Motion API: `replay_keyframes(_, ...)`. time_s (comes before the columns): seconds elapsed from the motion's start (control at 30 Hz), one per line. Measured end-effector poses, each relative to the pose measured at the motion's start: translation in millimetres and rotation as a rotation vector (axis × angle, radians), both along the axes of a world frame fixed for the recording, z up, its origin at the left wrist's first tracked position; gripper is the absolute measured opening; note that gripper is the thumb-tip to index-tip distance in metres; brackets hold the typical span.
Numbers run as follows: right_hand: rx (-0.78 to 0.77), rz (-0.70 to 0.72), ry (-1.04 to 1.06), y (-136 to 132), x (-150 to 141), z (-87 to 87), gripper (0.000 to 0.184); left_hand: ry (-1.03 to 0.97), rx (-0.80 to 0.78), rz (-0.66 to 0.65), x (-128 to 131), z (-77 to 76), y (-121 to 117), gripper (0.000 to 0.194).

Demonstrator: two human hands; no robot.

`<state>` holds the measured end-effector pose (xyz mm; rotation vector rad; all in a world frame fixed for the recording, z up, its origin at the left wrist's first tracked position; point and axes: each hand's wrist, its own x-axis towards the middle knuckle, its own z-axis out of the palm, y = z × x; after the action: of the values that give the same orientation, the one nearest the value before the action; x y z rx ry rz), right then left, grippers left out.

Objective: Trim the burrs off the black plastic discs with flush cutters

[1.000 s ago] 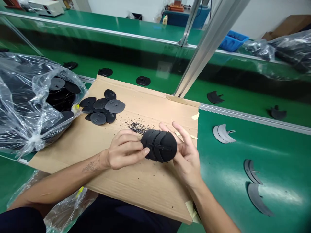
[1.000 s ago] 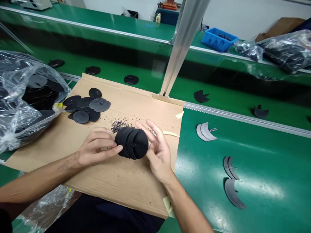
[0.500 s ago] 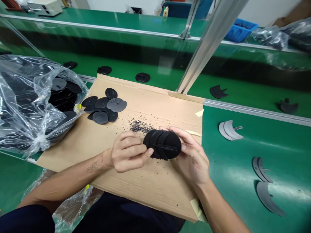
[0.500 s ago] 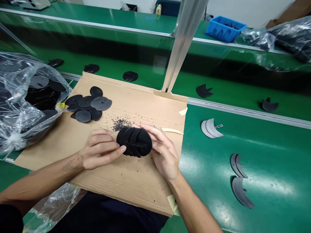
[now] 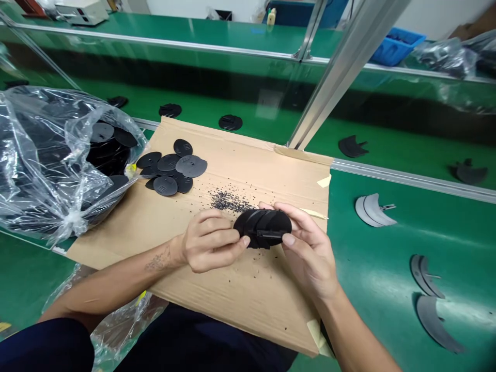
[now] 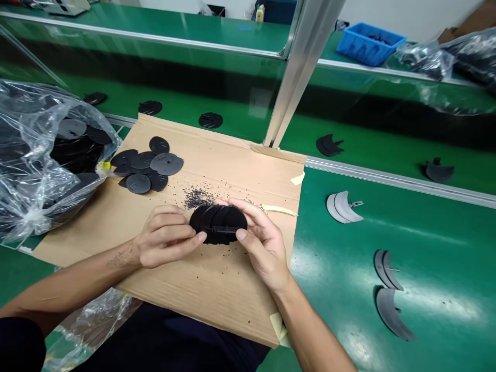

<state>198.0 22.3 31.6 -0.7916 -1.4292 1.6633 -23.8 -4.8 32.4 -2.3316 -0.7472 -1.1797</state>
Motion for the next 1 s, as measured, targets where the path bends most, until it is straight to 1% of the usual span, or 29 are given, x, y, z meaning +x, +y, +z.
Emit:
replay_keyframes(0.07,0.018,-0.002,-0.007,0.6,0.3,0.0,0.036,-0.009,0.003,0.008,0.9,-0.4,0.5,0.016)
replay_keyframes(0.23,0.055,0.017,0.078,3.5,0.0,2.1,0.03,-0.038,-0.015,-0.001,2.9,-5.3,1.9,0.014)
replay_keyframes(0.33,0.049,-0.03,0.051,2.8,0.3,3.3,0.029,-0.057,-0.057,-0.022,2.8,-9.1,2.3,0.012)
replay_keyframes(0.43,0.048,-0.067,0.032,1.0,0.6,5.2,0.029,-0.082,-0.066,-0.033,2.6,-12.6,2.3,0.013)
replay_keyframes(0.6,0.035,-0.045,0.064,-0.2,0.4,8.3,0.028,-0.146,-0.067,-0.049,4.3,-16.5,3.0,0.014)
replay_keyframes(0.7,-0.009,-0.051,0.05,0.0,0.6,7.5,0.033,-0.164,-0.077,-0.035,5.2,-18.1,3.4,0.016)
replay_keyframes(0.87,-0.07,-0.046,-0.033,1.4,1.6,2.9,0.046,-0.18,-0.129,-0.032,4.3,-19.6,2.5,0.014)
replay_keyframes(1.0,-0.069,-0.04,-0.055,2.5,1.4,0.9,0.048,-0.217,-0.178,-0.027,4.3,-20.1,2.4,0.011)
